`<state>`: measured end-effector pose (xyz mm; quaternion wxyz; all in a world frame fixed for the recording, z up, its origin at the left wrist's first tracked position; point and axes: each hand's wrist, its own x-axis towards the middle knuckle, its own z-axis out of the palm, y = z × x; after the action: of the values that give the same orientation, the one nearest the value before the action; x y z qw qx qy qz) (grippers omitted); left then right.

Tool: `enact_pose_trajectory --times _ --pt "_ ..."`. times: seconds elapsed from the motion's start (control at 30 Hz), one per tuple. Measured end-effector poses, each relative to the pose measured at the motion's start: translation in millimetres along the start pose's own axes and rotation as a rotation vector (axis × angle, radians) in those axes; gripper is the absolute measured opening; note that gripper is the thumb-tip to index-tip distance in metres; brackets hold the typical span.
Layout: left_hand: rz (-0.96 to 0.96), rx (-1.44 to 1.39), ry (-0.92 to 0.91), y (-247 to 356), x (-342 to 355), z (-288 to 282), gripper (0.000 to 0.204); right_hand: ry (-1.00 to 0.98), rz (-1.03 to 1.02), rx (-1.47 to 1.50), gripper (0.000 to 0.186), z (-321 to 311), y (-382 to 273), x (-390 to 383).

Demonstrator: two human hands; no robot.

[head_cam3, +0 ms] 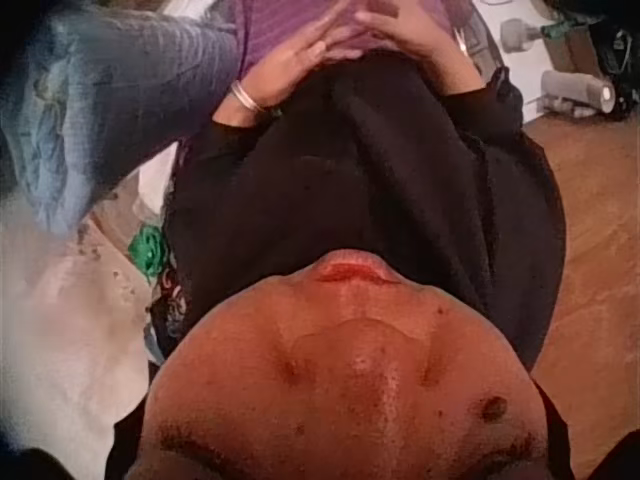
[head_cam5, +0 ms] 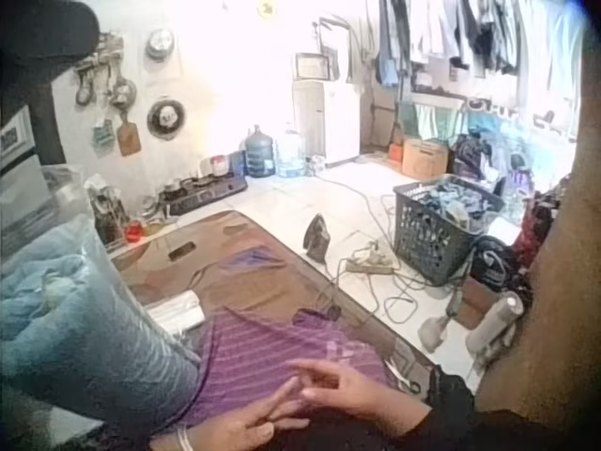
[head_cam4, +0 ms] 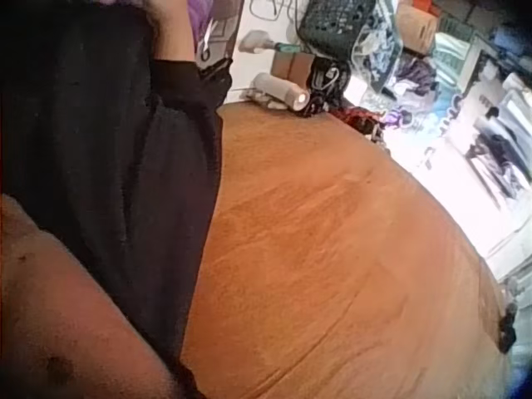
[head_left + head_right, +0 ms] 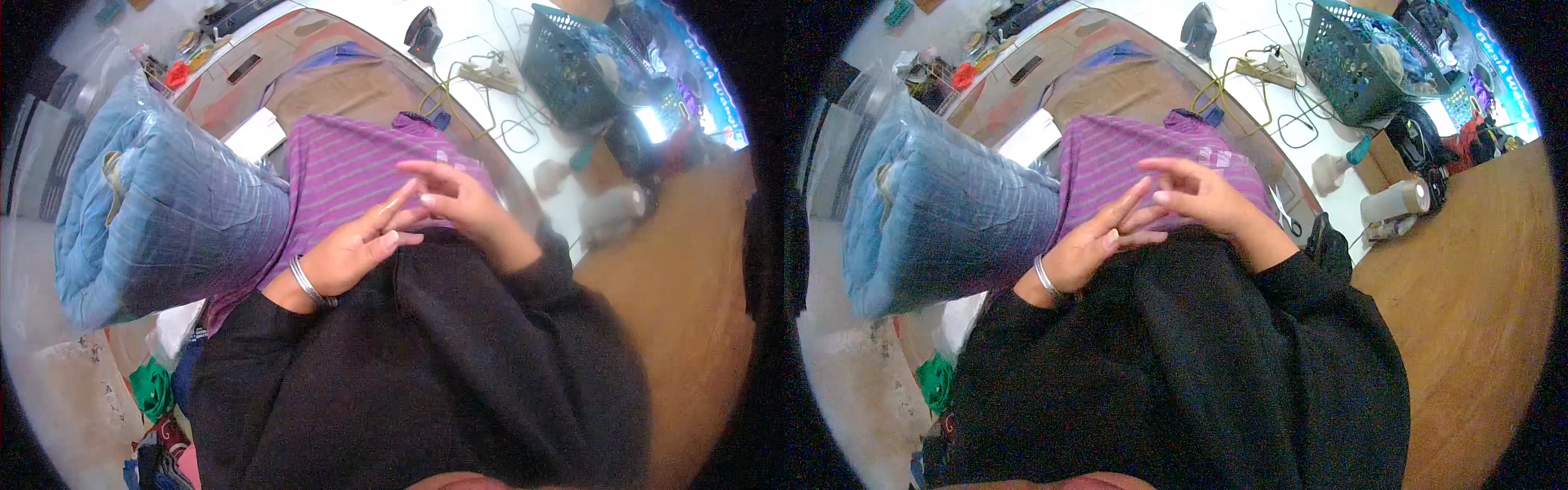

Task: The person places a rolled blue blanket inside a clear plastic bag and seals it using tape and scissors.

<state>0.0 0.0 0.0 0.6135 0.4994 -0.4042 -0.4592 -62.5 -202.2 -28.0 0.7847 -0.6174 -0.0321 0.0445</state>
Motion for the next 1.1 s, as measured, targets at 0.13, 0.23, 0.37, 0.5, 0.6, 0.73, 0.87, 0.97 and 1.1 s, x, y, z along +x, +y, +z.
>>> enact_pose_trajectory --times 0.13,0.23,0.37,0.5,0.6,0.73,0.87,0.97,1.1 --pt "0.076 -0.042 -0.011 -6.9 -1.1 6.4 0.08 -0.009 0.03 0.143 0.024 8.7 4.9 3.4" --pt "0.064 0.118 0.064 -2.8 -7.5 -0.1 0.072 0.054 -0.038 -0.019 0.012 17.8 -6.7 9.6" --pt "-0.117 0.382 0.362 -26.0 -5.9 -9.8 0.073 0.229 -0.289 -0.586 0.012 31.9 -0.6 16.2" --pt "0.019 0.195 0.501 -37.8 -4.8 -9.5 0.081 0.34 -0.649 -0.931 0.007 57.6 -12.1 20.1" --pt "-0.002 0.054 0.566 -19.5 -13.4 -6.0 0.082 0.356 -0.627 -0.883 0.006 69.5 -16.5 25.1" --pt "0.206 -0.124 0.625 -27.1 -21.7 -4.6 0.08 0.352 -0.558 -0.733 0.006 84.9 -12.3 27.2" --pt "0.199 -0.005 0.757 -17.5 -37.7 -2.4 0.078 0.329 -0.527 -0.696 0.006 94.0 -6.2 33.9" --pt "0.279 -0.102 0.791 -13.4 -44.6 2.5 0.077 0.296 -0.496 -0.594 0.007 98.3 -1.9 36.0" --pt "0.287 -0.2 0.889 -5.0 -56.1 -8.1 0.077 0.325 -0.468 -0.587 0.008 109.7 -15.3 31.5"
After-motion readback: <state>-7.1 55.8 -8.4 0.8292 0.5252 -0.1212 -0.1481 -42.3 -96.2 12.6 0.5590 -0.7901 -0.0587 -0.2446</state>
